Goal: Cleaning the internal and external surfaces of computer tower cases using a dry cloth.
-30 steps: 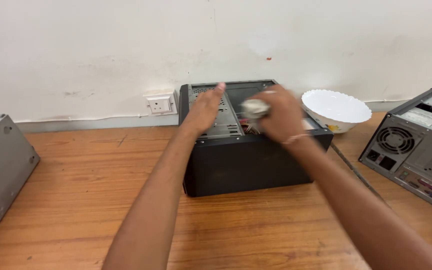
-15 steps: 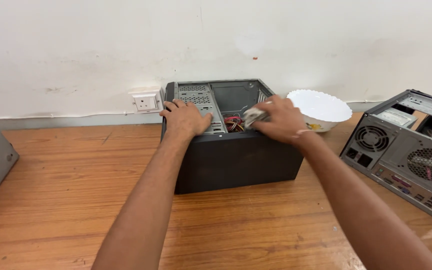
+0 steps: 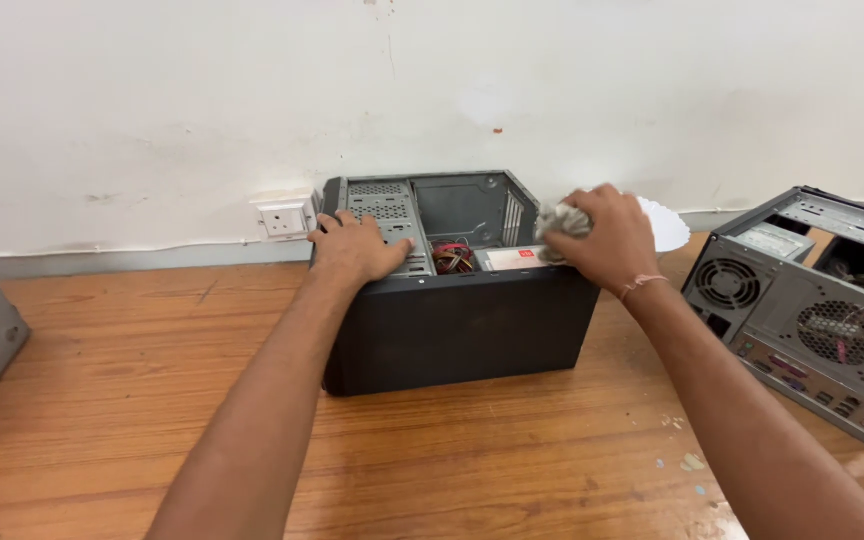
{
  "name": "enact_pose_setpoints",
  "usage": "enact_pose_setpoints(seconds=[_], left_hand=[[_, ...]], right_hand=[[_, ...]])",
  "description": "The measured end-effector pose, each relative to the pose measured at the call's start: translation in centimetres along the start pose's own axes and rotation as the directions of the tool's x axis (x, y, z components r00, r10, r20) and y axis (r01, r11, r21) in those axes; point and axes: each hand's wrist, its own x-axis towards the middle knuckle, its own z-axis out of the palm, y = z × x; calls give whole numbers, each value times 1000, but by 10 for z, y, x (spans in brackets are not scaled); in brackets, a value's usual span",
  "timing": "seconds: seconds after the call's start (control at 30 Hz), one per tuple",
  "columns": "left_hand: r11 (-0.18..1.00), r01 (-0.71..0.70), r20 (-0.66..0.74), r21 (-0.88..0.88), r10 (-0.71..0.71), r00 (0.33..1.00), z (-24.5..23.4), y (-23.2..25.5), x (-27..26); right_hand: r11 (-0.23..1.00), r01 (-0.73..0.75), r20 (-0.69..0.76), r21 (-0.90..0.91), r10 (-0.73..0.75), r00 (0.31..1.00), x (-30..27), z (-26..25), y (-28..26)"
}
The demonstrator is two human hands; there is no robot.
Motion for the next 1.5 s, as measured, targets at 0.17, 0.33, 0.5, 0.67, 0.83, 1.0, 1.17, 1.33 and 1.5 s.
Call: enact_pose_setpoints(seconds=[0.17,0.33,0.5,0.67,0.83,1.0,1.17,1.33,1.5], left_hand=[[1000,-1,13,18,0,1000,3,1,12],[999,10,51,46,-12,999,3,2,4],[998,-4,91,67,-2,996,3,2,4],[998,-8,92,67,2,996,5,2,6],[998,-6,78,60,1,997,4,3,0],[995,-28,90,99,19,996,6,2,5],[994,-38,108,105,27,994,8,2,9],[994,-40,135,101,26,991,2,4,2],[994,-44,121,97,32,992,0,4,-1]], right_hand=[[999,-2,55,44,-1,998,13,20,39],[979,-184,329,82,148,933,38,30,40],[985,-163,369,-52,171,913,61,47,50],[988,-121,360,-96,148,921,69,58,50],[991,-83,369,-103,115,922,81,70,56],[976,-84,447,-199,166,879,102,88,65],[965,-84,466,-250,196,863,115,101,70],[953,-98,501,-287,237,832,134,116,75],[933,-95,522,-348,276,807,156,135,74]])
